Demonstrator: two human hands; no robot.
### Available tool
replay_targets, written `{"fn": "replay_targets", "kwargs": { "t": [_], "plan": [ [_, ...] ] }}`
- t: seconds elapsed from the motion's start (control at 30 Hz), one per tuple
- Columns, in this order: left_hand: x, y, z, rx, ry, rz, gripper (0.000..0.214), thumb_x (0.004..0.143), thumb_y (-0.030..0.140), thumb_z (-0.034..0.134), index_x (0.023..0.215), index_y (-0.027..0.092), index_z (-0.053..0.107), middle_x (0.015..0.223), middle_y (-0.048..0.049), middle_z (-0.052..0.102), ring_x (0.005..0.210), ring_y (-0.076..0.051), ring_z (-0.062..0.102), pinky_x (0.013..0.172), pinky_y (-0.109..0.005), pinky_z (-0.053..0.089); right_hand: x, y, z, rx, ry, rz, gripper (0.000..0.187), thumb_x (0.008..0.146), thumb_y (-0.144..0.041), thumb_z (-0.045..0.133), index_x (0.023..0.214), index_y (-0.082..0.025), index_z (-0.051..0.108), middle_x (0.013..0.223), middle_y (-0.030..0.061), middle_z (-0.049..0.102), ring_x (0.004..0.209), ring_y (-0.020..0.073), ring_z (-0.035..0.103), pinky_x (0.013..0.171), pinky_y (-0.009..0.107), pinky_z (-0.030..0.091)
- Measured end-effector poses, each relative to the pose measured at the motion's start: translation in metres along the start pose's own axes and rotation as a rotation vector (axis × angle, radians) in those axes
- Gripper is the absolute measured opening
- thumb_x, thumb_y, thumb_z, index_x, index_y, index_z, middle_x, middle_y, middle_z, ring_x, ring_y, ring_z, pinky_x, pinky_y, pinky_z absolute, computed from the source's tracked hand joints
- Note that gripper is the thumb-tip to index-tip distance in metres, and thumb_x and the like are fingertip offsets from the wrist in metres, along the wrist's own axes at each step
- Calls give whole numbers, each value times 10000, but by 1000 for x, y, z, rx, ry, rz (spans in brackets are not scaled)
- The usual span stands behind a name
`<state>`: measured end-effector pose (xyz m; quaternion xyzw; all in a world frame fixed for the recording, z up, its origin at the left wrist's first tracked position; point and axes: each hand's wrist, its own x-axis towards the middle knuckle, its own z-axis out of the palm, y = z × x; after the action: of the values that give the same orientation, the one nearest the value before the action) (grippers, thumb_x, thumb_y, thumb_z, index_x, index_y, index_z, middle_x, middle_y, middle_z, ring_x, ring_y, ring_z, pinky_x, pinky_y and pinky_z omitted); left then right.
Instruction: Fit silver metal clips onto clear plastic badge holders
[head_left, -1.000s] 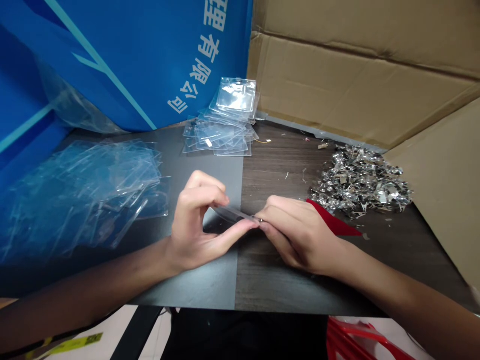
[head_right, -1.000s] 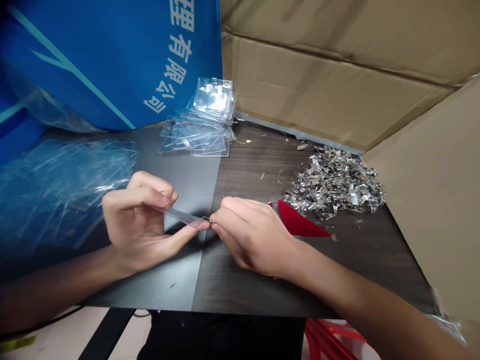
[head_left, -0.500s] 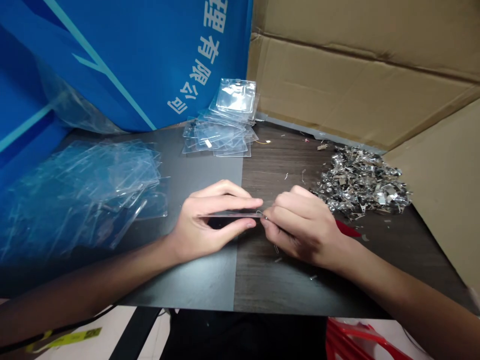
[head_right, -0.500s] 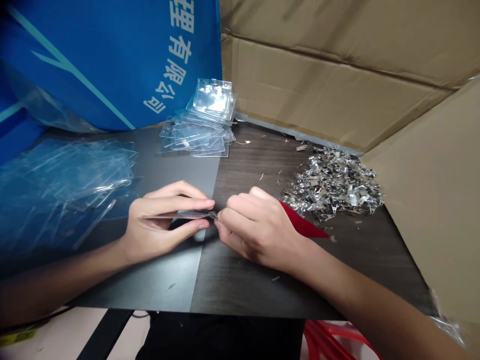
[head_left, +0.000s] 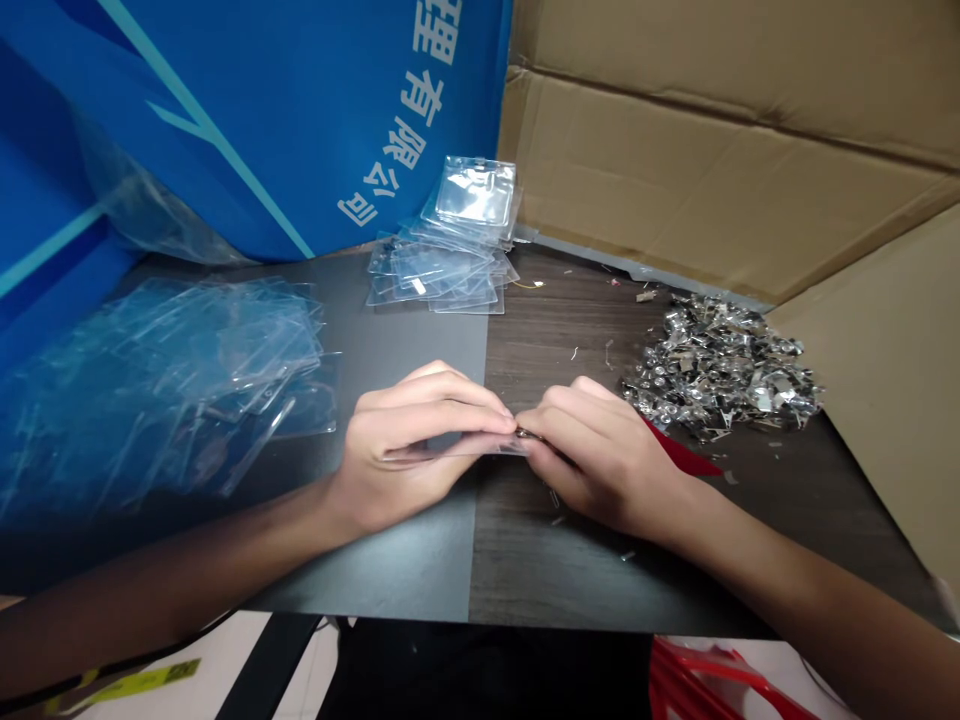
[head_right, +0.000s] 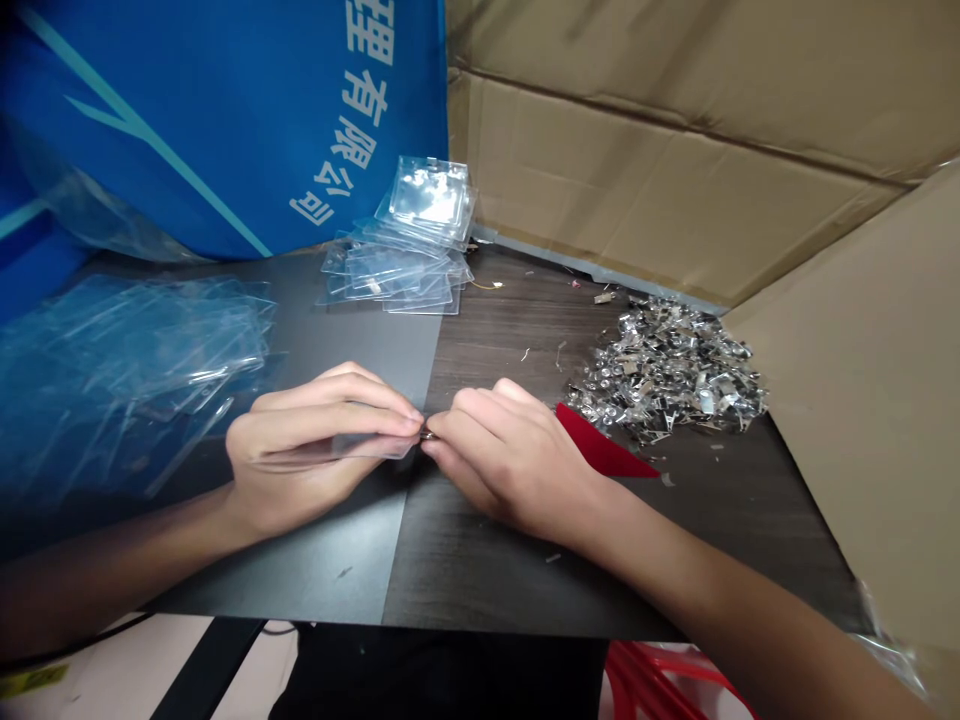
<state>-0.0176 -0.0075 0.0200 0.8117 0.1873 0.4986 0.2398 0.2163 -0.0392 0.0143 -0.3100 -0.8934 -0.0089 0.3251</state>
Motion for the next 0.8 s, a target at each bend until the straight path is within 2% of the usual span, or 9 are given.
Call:
{"fn": "replay_targets", "kwargs": {
  "t": [0.23,0.43,0.63,0.8],
  "plan": [
    [2,3,2,12,-26,52,189,939,45,790,984,228,806,911,-42,864,773,-180,793,750,-338,634,3,-5,-5,21,2,-37,271,1106,-128,503,896,-191,662,704,-9,577,658,169,463,639,356,318],
    [1,4,5,-11,-44,56,174,916,3,811,980,165,794,899,-62,846,790,-157,773,775,-304,614,3,-7,-6,96,-20,-20,244,1035,-63,517,870,-196,639,716,-11,570,659,164,466,667,347,354],
    [2,-3,2,40,13,-34,155,920,13,821,982,154,828,929,-68,855,836,-143,787,789,-261,620,1,2,0,79,-11,63,193,1112,-141,536,980,-167,675,788,16,630,685,173,499,700,328,396],
    [4,-7,1,44,26,-25,157,929,11,811,985,156,835,942,-66,859,860,-138,796,821,-247,631,1,-1,-1,79,3,183,92,1105,-172,597,1062,-151,675,824,10,665,677,154,552,710,306,431]
  ]
}}
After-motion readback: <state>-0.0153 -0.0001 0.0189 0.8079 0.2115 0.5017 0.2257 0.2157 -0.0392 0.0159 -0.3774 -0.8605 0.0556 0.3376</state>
